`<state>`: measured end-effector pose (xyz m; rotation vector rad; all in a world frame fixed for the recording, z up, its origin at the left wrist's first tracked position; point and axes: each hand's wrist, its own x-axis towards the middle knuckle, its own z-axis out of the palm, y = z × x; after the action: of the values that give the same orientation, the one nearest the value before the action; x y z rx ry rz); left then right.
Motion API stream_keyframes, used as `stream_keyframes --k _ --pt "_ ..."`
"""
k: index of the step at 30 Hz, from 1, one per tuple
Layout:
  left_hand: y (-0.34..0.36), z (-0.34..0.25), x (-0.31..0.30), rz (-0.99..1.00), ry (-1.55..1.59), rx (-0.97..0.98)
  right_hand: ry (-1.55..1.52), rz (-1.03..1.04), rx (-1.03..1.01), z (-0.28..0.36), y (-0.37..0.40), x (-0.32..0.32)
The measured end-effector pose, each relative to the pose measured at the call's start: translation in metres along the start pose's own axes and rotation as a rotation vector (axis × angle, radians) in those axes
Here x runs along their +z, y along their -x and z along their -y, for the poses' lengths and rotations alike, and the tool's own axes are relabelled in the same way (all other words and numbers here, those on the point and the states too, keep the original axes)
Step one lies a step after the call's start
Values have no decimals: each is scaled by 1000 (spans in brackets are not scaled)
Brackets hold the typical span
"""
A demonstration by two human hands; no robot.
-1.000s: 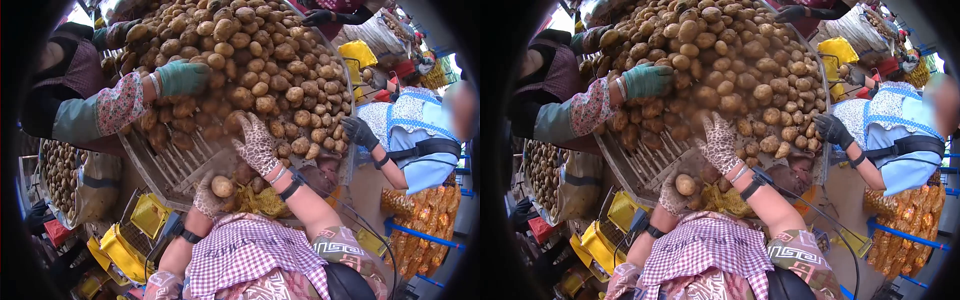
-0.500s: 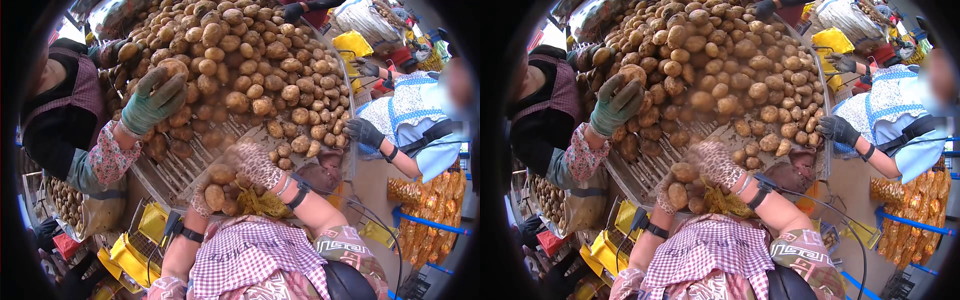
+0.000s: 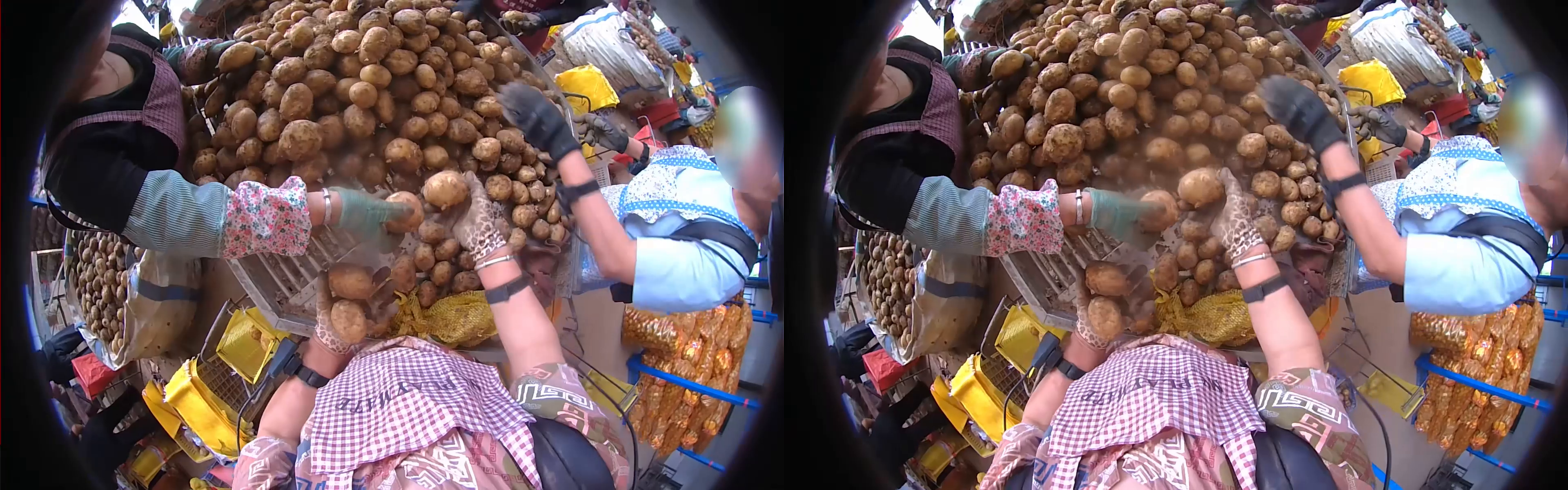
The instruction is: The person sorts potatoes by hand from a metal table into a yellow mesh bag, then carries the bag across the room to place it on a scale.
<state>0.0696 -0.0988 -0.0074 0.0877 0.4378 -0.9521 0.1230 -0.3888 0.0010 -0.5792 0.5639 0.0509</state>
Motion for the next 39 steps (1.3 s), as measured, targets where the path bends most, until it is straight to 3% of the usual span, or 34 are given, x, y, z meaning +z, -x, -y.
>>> stream_keyframes --k 2,6,7,8,10,13,15,16,18,19,21,22,24,25,26,27,28,30,32,34,35,37,38,39 --pt "-2 7 8 139 -98 23 -52 -6 9 -13 28 -4" --pt "-3 9 -1 230 -94 -76 -216 -92 -103 -41 63 -37" --pt "-2 9 -3 246 -71 -123 -248 -216 -141 -44 82 -21" --pt "-2 10 -3 263 -50 -171 -116 -171 -231 -54 95 -36" --pt "-2 14 -1 210 -72 -141 46 -310 -422 -79 114 -56" --pt "-1 19 -18 246 -92 -214 1022 -101 -730 -94 161 -5" --pt "-8 11 -72 -69 -238 -101 1263 90 -492 -106 164 5" --pt "-4 9 -70 -70 -245 -120 1546 176 -474 -111 162 10" --pt "4 5 -59 67 3 -48 1510 341 -410 -110 162 22" --pt "6 0 -63 -74 -38 19 1506 320 -412 -109 164 15" --pt "31 4 -46 -26 -76 79 1635 398 -632 -108 166 0" --pt "45 6 -34 24 -105 162 1636 384 -628 -102 168 -7" --pt "66 8 -19 -201 -147 307 2023 -215 -711 -82 175 -27" --pt "75 -12 -75 -201 -103 464 2070 -209 -491 -79 173 -47" --pt "90 -19 -73 -209 -105 459 2103 -204 -271 -77 171 -63" --pt "103 -24 -61 -40 -118 399 2059 -168 -116 -73 175 -58" --pt "113 -30 -56 134 -131 340 2060 -167 -120 -74 176 -64" --pt "132 -46 -83 123 -72 464 1965 -139 -221 -79 172 -88" --pt "154 -72 -112 106 -61 609 1822 -219 -505 -83 167 -99" --pt "173 -90 -134 70 -11 728 1299 -475 -209 -87 158 -105" --pt "178 -89 -133 72 -13 749 1446 -567 -188 -83 161 -95" --pt "194 -94 -127 -51 -92 858 1760 -537 -210 -89 156 -109" --pt "200 -99 -126 -68 -40 876 1858 -488 -84 -85 165 -71" --pt "206 -111 -151 -285 -80 996 2022 -453 -136 -94 163 -72"
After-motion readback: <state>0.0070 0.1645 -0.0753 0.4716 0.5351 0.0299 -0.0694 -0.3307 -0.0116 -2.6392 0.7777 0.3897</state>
